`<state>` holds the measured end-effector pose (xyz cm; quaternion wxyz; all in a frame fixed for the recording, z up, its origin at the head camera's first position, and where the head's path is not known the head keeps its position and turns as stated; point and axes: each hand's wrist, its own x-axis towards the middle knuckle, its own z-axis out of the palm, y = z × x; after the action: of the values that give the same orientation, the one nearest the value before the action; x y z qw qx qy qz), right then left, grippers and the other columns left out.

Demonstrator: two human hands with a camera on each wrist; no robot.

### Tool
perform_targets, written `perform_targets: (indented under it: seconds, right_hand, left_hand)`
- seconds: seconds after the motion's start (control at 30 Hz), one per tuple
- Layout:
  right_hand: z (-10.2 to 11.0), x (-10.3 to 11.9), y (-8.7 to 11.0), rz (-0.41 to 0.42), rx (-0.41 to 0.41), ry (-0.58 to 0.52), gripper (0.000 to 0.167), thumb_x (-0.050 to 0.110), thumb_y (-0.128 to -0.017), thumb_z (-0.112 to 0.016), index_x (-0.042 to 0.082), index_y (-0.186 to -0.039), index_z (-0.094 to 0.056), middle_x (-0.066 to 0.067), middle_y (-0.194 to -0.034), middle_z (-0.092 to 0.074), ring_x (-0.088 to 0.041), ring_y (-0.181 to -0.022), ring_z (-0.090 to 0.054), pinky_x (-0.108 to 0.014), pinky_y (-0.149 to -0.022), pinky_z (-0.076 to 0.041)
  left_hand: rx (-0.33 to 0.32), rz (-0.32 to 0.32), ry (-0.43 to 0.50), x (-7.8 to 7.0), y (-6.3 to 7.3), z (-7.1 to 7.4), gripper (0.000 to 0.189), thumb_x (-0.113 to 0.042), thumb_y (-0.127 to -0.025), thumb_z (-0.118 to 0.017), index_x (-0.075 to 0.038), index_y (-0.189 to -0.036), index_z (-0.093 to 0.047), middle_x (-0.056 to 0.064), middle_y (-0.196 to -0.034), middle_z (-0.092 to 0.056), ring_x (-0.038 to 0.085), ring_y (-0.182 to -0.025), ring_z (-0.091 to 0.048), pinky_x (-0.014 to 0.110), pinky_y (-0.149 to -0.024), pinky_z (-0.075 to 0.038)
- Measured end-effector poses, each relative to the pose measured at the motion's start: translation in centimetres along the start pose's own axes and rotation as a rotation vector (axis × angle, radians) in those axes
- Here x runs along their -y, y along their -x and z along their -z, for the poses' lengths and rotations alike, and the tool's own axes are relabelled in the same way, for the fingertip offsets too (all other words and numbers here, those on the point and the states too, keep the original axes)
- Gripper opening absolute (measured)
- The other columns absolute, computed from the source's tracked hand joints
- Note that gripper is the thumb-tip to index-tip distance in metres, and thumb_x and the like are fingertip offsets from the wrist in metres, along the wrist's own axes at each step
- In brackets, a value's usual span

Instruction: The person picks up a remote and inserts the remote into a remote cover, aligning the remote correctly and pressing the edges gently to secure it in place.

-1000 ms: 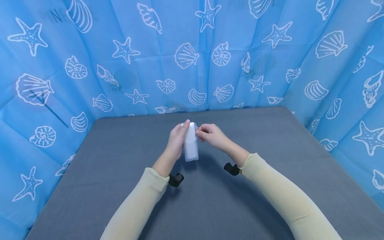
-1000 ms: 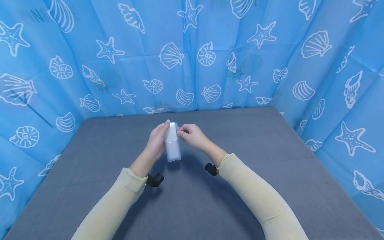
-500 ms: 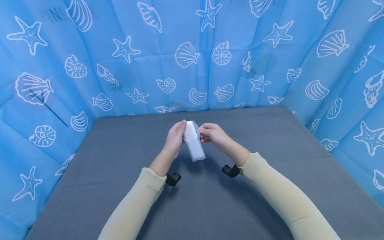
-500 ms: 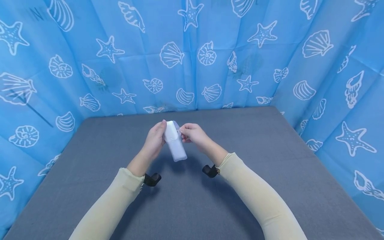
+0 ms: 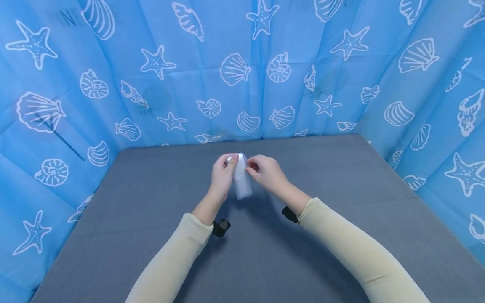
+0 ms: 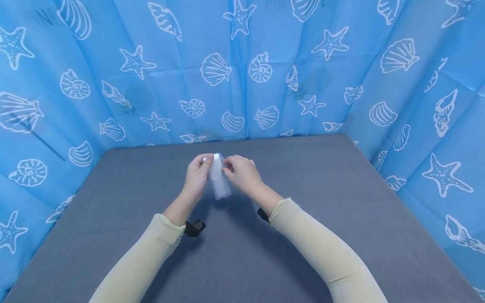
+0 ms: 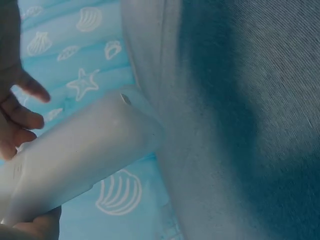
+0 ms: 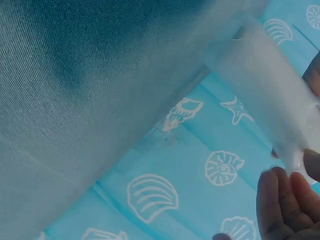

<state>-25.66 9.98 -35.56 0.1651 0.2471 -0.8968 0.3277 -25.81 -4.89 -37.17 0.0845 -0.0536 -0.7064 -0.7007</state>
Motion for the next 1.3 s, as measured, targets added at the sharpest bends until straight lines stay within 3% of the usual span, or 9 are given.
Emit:
perform_targets:
  seconds: [0.17,0.37,0.7,1.0,1.3]
  right_hand:
    - [-0.1,0.3,-0.1,0.017,0.008,0.077,0.01,0.003,-0.091,-0.067,-0.005,-0.096,-0.07,-0.015,-0.089,-0.069,-0.025,-0.078,-0.066,-0.035,-0.071,-0.054]
    - [-0.1,0.4,-0.3,0.043,-0.003,0.115,0.007,0.0,-0.09,-0.065,-0.005,-0.089,-0.07,-0.015,-0.083,-0.069,-0.025,-0.074,-0.066,-0.037,-0.069,-0.055]
    - [-0.3,-0.1,0.1,-0.135,0.033,-0.144,0.007,0.005,-0.093,-0.065,-0.001,-0.094,-0.061,-0.012,-0.084,-0.063,-0.022,-0.074,-0.057,-0.035,-0.068,-0.05]
    - [-0.7,-0.7,0.0,-0.036,0.065,-0.05,0.013,0.006,-0.096,-0.06,-0.004,-0.093,-0.069,-0.014,-0.086,-0.067,-0.023,-0.073,-0.061,-0.037,-0.069,-0.052]
    - [-0.4,-0.4,-0.1,-0.047,0.141,-0.039,0.019,0.008,-0.099,-0.055,-0.005,-0.1,-0.069,-0.018,-0.093,-0.069,-0.025,-0.079,-0.064,-0.038,-0.073,-0.054]
  left_hand:
    - [-0.013,-0.022,-0.007,0.1,0.1,0.0,0.031,-0.021,-0.102,-0.053,0.006,-0.115,-0.059,0.02,-0.11,-0.062,0.023,-0.09,-0.058,0.03,-0.073,-0.045]
    - [0.0,0.002,0.0,0.3,0.1,0.1,0.034,-0.023,-0.102,-0.053,0.007,-0.117,-0.059,0.019,-0.107,-0.061,0.02,-0.087,-0.057,0.029,-0.073,-0.045]
    - [0.0,0.054,0.019,0.1,0.3,0.2,0.04,-0.03,-0.104,-0.046,0.004,-0.123,-0.053,0.016,-0.107,-0.059,0.02,-0.089,-0.057,0.032,-0.075,-0.045]
    - [0.014,0.04,0.048,0.5,0.2,0.5,0.04,-0.029,-0.104,-0.046,0.005,-0.124,-0.053,0.017,-0.108,-0.059,0.02,-0.092,-0.056,0.032,-0.077,-0.045]
    - [0.001,0.035,0.078,0.5,0.0,0.3,0.038,-0.028,-0.104,-0.048,0.006,-0.12,-0.055,0.013,-0.102,-0.06,0.014,-0.084,-0.056,0.027,-0.072,-0.045]
